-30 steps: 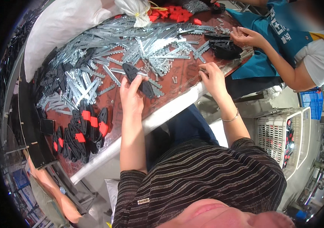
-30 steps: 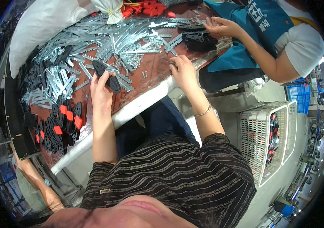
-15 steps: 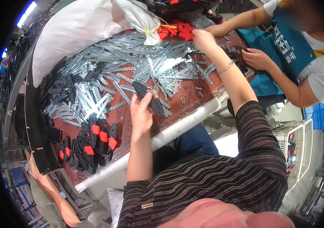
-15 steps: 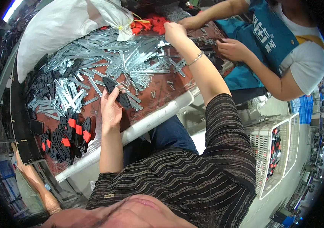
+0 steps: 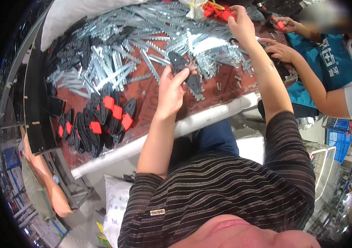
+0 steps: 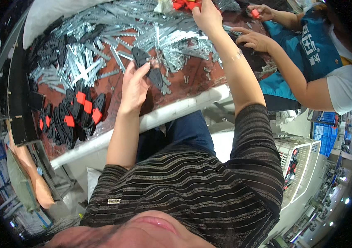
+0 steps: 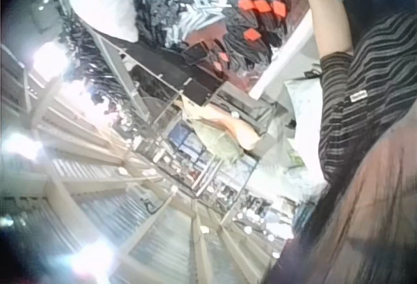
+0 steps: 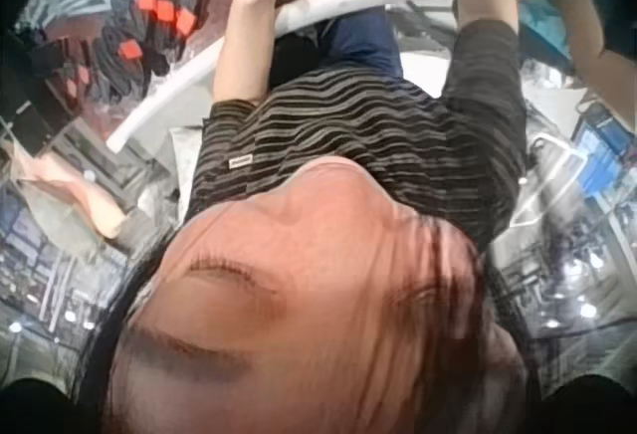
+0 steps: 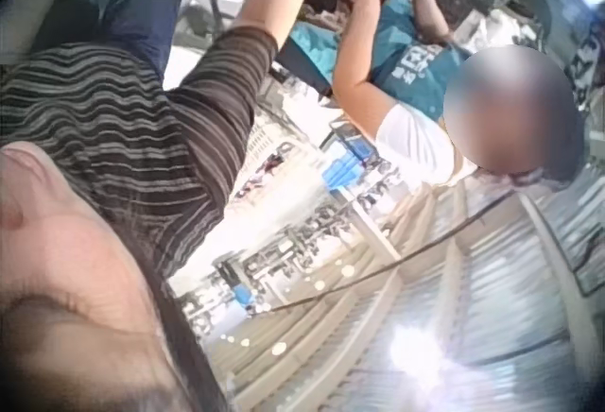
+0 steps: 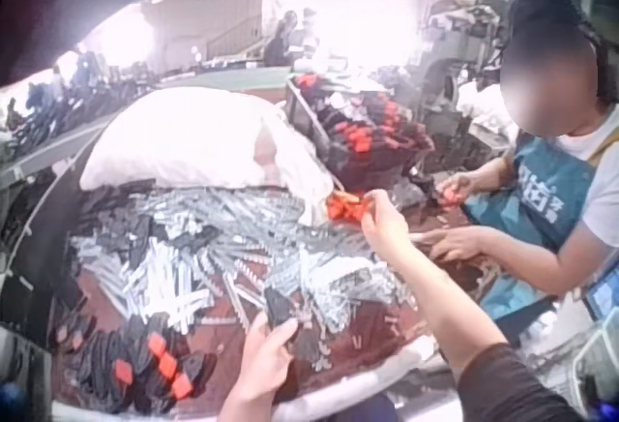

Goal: The person repeatedly picks a black plastic component and a red plastic component from a table, joins them by hand, and places the assembled pair into a nearby bin. The person continues this one-at-a-time assembly throughout the clip.

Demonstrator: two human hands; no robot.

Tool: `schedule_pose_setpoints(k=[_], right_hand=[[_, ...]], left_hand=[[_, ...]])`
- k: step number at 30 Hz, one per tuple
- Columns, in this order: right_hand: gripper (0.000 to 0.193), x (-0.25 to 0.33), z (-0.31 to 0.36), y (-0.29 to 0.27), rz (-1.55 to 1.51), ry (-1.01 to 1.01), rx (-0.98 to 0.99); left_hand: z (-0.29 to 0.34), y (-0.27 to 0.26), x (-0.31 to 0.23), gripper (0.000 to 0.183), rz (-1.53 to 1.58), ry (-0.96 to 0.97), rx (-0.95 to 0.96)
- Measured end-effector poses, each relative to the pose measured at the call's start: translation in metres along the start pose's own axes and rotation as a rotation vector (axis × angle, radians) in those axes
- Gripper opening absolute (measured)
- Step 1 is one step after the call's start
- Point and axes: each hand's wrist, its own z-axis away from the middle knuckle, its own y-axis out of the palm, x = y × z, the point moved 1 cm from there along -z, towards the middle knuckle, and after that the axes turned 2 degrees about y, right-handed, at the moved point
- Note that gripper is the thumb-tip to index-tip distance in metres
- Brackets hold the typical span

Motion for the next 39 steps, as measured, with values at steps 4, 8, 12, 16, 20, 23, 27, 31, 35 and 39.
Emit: schedule_pose_setpoints(k=[4, 8, 12, 16, 20, 23, 27, 31, 35, 39], right_hand=[[0.024, 0.066, 0.095, -0.033, -0.799, 0.343, 0.394], [0.019, 0.069, 0.154, -0.023, -1.151, 0.45, 0.394], [0.026, 0.089, 0.168, -0.011, -1.207, 0.439, 0.044], [0.028, 0.102, 0.171, -0.006, -1.298, 0.46, -0.083], [0.023, 0.109, 0.179, 0.007, -1.176, 0.514, -0.105], [0.024, 0.106, 0.18, 0.019, -1.136, 0.483, -0.12], [0.018, 0.106, 0.173, -0.001, -0.922, 0.256, -0.09], [0.019, 0.107, 0.173, -0.008, -0.844, 0.195, -0.078], [0.016, 0.108, 0.171, -0.009, -0.823, 0.189, -0.019], [0.016, 0.109, 0.172, -0.003, -0.797, 0.213, -0.074]], left_hand=[[0.0, 0.006, 0.001, 0.023, -0.041, 0.025, -0.023], [0.0, 0.005, 0.001, 0.025, -0.066, 0.027, -0.02], [-0.003, 0.002, 0.003, 0.027, -0.074, 0.062, 0.025], [0.003, 0.007, 0.001, 0.028, -0.122, 0.032, -0.017], [-0.002, -0.001, 0.008, 0.033, -0.174, 0.089, 0.004], [-0.002, 0.005, 0.007, 0.039, -0.139, 0.135, -0.006], [-0.002, 0.006, 0.005, 0.041, -0.224, 0.125, -0.067], [-0.001, 0.004, 0.007, 0.038, -0.234, 0.135, -0.057], [0.001, 0.006, 0.004, 0.038, -0.194, 0.16, -0.052], [0.002, 0.012, 0.007, 0.037, -0.197, 0.19, -0.082]])
